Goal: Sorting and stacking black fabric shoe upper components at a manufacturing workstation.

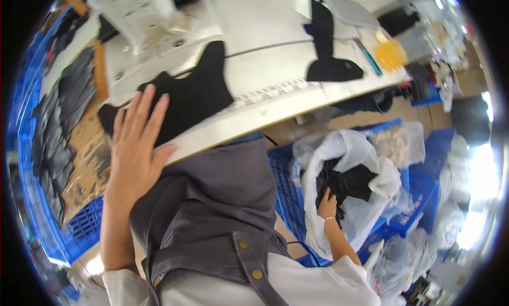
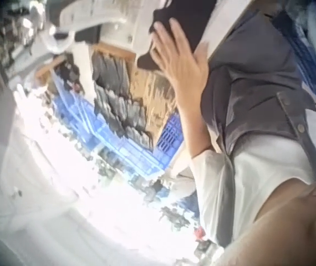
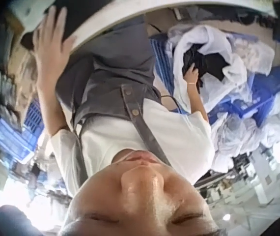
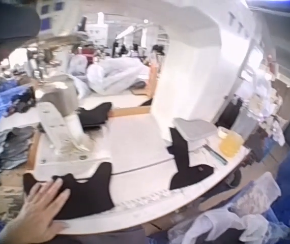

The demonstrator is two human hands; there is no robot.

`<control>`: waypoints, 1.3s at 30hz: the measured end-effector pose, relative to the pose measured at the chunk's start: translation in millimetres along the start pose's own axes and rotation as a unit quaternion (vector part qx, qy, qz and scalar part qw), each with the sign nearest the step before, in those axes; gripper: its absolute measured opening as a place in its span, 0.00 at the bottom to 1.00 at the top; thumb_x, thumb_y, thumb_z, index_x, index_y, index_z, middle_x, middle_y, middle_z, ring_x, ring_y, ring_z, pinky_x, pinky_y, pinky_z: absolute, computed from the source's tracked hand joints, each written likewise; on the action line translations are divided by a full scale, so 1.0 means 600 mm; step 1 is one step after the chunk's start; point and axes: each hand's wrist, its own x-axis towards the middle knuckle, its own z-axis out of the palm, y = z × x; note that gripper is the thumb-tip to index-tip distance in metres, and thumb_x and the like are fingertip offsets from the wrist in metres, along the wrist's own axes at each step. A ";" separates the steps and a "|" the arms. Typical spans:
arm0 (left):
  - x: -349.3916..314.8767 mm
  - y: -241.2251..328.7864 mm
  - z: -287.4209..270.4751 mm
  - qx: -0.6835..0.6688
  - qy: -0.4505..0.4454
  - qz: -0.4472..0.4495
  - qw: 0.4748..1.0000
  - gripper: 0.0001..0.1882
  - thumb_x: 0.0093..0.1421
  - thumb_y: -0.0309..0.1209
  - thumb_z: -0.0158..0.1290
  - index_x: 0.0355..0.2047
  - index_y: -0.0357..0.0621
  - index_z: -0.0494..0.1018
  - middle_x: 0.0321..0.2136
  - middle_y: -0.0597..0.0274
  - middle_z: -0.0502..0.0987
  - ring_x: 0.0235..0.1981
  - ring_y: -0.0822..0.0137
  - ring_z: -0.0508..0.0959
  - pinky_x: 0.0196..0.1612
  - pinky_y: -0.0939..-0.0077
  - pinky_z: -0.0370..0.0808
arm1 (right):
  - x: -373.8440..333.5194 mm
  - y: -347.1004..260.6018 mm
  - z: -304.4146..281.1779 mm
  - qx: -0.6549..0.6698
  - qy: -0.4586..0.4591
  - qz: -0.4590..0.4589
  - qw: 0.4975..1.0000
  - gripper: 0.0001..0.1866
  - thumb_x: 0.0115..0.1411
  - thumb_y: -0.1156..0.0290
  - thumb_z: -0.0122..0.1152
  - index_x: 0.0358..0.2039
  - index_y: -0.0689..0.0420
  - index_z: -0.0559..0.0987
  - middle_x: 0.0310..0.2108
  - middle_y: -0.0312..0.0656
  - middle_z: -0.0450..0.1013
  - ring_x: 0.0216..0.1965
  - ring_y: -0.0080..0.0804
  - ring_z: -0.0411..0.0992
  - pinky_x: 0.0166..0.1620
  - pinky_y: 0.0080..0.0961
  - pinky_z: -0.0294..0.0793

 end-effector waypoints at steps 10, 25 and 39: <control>-0.009 -0.011 0.007 -0.026 -0.004 0.011 1.000 0.38 0.56 0.48 0.52 0.64 0.50 0.56 0.66 0.55 0.51 0.67 0.50 0.50 0.66 0.51 0.46 | 0.070 0.065 -0.009 0.149 -0.038 -0.034 0.987 0.72 0.25 0.49 0.78 0.67 0.51 0.42 0.50 0.63 0.59 0.52 0.64 0.59 0.58 0.49 0.58; -0.026 0.010 0.028 -0.043 0.079 0.019 0.996 0.41 0.54 0.61 0.49 0.63 0.56 0.58 0.65 0.52 0.51 0.66 0.46 0.50 0.61 0.35 0.49 | 0.024 0.073 -0.177 0.409 -0.111 -0.014 0.906 0.61 0.30 0.61 0.79 0.64 0.62 0.54 0.55 0.55 0.64 0.55 0.45 0.64 0.59 0.33 0.63; -0.106 0.024 0.003 0.005 0.119 -0.102 0.988 0.40 0.49 0.50 0.59 0.56 0.35 0.65 0.60 0.49 0.60 0.63 0.53 0.59 0.64 0.48 0.51 | 0.039 -0.033 -0.675 0.333 -0.227 -0.316 0.859 0.56 0.28 0.59 0.80 0.58 0.68 0.63 0.53 0.49 0.68 0.53 0.35 0.68 0.58 0.27 0.63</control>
